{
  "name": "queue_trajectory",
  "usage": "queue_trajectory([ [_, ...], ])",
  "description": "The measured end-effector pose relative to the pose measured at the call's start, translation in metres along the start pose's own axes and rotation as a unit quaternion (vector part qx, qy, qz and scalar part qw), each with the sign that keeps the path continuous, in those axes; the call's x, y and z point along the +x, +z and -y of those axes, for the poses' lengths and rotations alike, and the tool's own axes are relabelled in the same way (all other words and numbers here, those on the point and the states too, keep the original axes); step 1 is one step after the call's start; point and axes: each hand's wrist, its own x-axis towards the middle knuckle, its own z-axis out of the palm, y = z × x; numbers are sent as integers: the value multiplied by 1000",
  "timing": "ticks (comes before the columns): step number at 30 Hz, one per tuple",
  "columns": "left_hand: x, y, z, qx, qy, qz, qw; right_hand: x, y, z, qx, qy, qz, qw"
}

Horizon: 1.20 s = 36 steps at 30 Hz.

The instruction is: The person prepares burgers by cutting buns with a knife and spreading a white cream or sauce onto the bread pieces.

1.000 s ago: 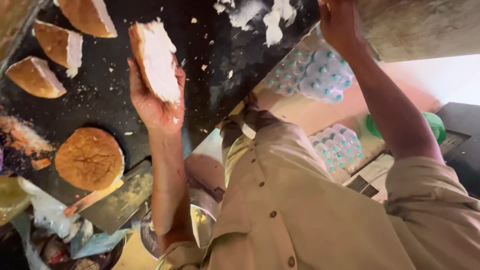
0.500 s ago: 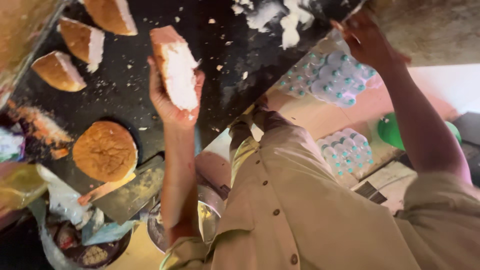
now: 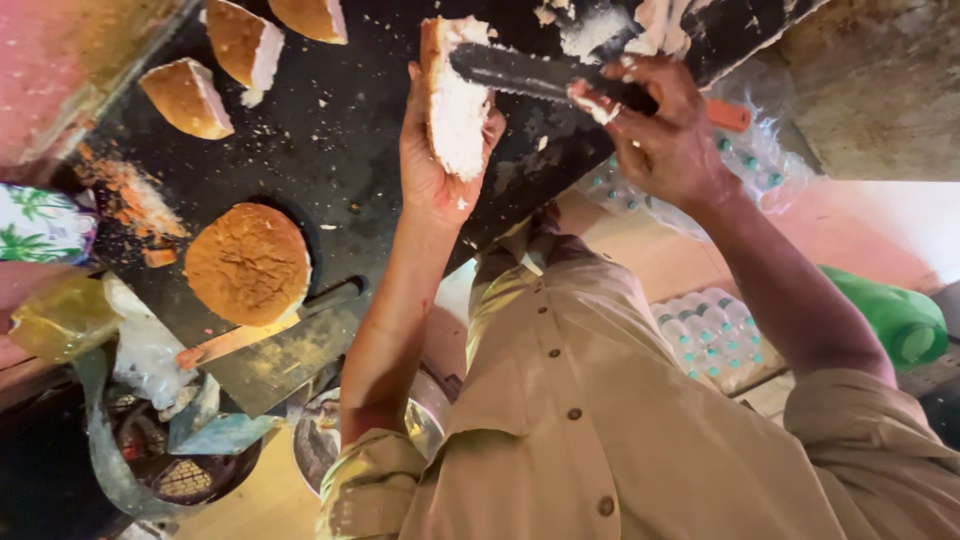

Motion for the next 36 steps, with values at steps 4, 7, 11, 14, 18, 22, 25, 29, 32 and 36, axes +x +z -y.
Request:
queue_trajectory([
  [4, -9, 4, -16, 79, -6, -8, 997, 21, 8, -3, -229, -93, -3, 969],
  [7, -17, 8, -26, 117, -6, -6, 993, 21, 19, -15, -34, -24, -6, 999],
  [11, -21, 15, -36, 94, 8, 5, 996, 13, 24, -17, -37, -29, 63, 997],
  [14, -22, 18, -42, 119, 49, -73, 989, 8, 29, -2, -69, -105, 81, 989],
  [18, -23, 14, -52, 134, 29, 35, 990, -8, 37, 22, -30, -88, 132, 987],
  [22, -25, 12, -55, 59, 25, -33, 997, -13, 37, 29, 40, -41, 86, 995],
  [25, -26, 11, -46, 48, 16, 13, 999, -9, 35, 22, 94, 26, 39, 994],
  [29, -19, 15, -30, 50, 10, 62, 997, -1, 44, 18, 91, 23, 13, 996],
  [32, -9, 15, -25, 43, 61, -125, 989, -5, 36, 20, -21, 3, 48, 999],
  [36, 5, -6, -30, 91, 39, 25, 995, -31, 24, 7, -29, -46, 100, 993],
])
